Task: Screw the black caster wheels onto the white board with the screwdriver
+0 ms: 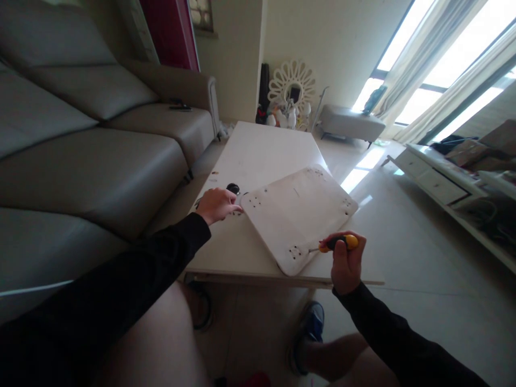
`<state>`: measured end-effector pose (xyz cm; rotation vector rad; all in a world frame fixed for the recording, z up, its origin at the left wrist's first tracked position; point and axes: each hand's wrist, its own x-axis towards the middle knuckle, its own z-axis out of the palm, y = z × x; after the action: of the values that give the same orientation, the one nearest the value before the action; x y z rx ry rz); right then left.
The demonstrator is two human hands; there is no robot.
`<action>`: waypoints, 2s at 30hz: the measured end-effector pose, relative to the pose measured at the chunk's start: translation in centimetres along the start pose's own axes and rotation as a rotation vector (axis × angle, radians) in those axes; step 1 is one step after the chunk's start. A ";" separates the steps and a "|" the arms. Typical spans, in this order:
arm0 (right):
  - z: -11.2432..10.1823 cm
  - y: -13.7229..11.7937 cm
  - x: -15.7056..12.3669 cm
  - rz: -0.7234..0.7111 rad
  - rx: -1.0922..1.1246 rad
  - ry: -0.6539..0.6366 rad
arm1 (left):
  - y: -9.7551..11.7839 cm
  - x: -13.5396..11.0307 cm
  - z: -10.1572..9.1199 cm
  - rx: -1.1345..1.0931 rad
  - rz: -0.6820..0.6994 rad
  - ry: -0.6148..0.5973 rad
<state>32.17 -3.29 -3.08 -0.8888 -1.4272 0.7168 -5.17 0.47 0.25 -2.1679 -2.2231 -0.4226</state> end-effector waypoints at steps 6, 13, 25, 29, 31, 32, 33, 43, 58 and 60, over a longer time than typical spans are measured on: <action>1.8 -0.1 0.1 0.008 0.052 -0.078 | -0.6 0.6 0.6 -0.034 -0.092 0.065; 4.5 -0.4 0.0 0.007 0.083 -0.113 | -1.3 0.5 0.2 -0.174 -0.119 0.092; 5.1 -1.2 -0.2 -0.082 0.070 -0.197 | -0.9 -0.6 2.3 -0.967 -0.298 -0.247; 4.7 -1.7 -1.3 -0.092 0.063 -0.173 | -0.1 -1.0 2.0 -1.176 -0.337 -0.262; 4.4 -1.9 -1.8 -0.092 0.068 -0.176 | 0.1 -1.3 1.8 -1.186 -0.357 -0.296; 4.3 -2.0 -2.1 -0.092 0.074 -0.180 | 0.2 -1.4 1.8 -1.178 -0.372 -0.321; 4.1 -2.1 -2.2 -0.092 0.083 -0.184 | 0.3 -1.5 1.8 -1.170 -0.387 -0.350; 5.7 -0.6 -0.4 -0.070 0.156 -0.227 | 2.1 -0.6 1.3 -1.164 -0.355 -0.437; 11.3 -1.3 1.9 -0.112 0.107 -0.396 | -0.8 0.0 3.4 -0.911 -0.323 -0.230; 11.2 -2.1 2.0 -0.135 0.111 -0.368 | -0.9 -0.2 3.2 -0.903 -0.315 -0.214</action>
<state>20.88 -1.62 -0.95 -0.5865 -1.7351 0.8786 -5.49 0.94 -3.00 -2.2206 -2.8794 -1.5249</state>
